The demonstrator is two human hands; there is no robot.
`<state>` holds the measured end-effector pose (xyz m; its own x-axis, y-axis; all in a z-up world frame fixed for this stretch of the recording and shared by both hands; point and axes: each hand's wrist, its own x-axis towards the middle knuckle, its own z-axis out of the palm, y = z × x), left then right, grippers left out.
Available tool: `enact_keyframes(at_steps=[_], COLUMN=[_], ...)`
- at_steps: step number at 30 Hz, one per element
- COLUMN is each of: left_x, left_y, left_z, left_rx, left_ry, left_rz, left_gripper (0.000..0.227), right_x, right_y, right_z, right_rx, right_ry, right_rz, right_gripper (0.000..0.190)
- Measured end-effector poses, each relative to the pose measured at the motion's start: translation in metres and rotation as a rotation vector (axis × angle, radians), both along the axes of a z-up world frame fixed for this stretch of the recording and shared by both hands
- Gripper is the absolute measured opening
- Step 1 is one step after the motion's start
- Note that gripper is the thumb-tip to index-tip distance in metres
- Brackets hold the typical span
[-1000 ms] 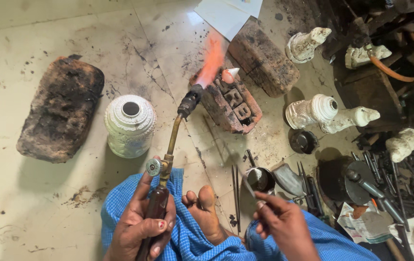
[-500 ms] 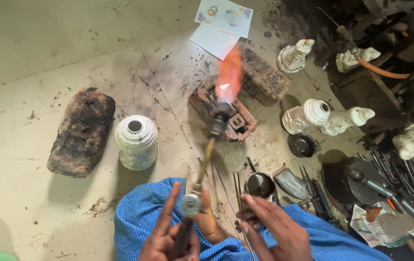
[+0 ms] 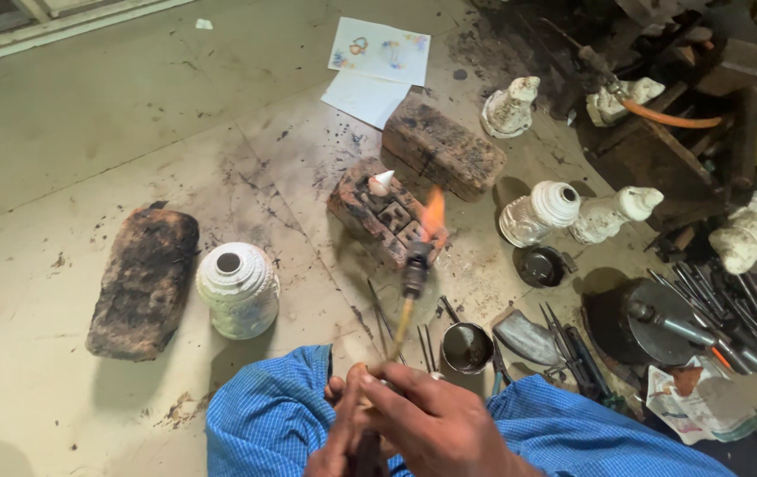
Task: The person uses a blowtorch to heat a small metal piece held by tweezers on a brick. They repeatedly apply a substance from a small container using a thin rod to the heated metal, likely for soldering or brazing.
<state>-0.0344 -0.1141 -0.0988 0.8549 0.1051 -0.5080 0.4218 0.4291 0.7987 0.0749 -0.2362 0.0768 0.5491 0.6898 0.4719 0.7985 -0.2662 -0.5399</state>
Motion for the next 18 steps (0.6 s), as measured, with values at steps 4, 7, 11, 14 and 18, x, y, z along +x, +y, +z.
enact_keyframes(at_steps=[4,7,11,14,18], left_x=[-0.009,-0.018,-0.012,-0.005,-0.001], left_y=[0.034,0.069,0.093,0.099,0.102], left_z=[0.012,0.014,0.000,-0.007,-0.009], left_rx=[-0.050,-0.133,-0.100,-0.044,-0.010], left_ry=[-0.098,-0.225,-0.327,-0.411,-0.166], left_rz=[0.044,0.020,0.030,-0.031,-0.060], left_gripper=[0.104,0.111,0.106,0.101,0.108], right_x=[0.016,0.061,0.109,0.110,0.091], right_y=[-0.013,-0.050,-0.125,-0.171,-0.188], right_z=[-0.004,-0.019,-0.056,-0.092,-0.129], right_rx=[-0.028,-0.150,-0.625,-0.776,-0.971], right_ry=[0.442,0.661,0.894,0.840,0.718], right_rz=[-0.181,-0.592,-0.939,-0.866,-0.511], right_gripper=[0.051,0.041,0.038,0.029,0.031])
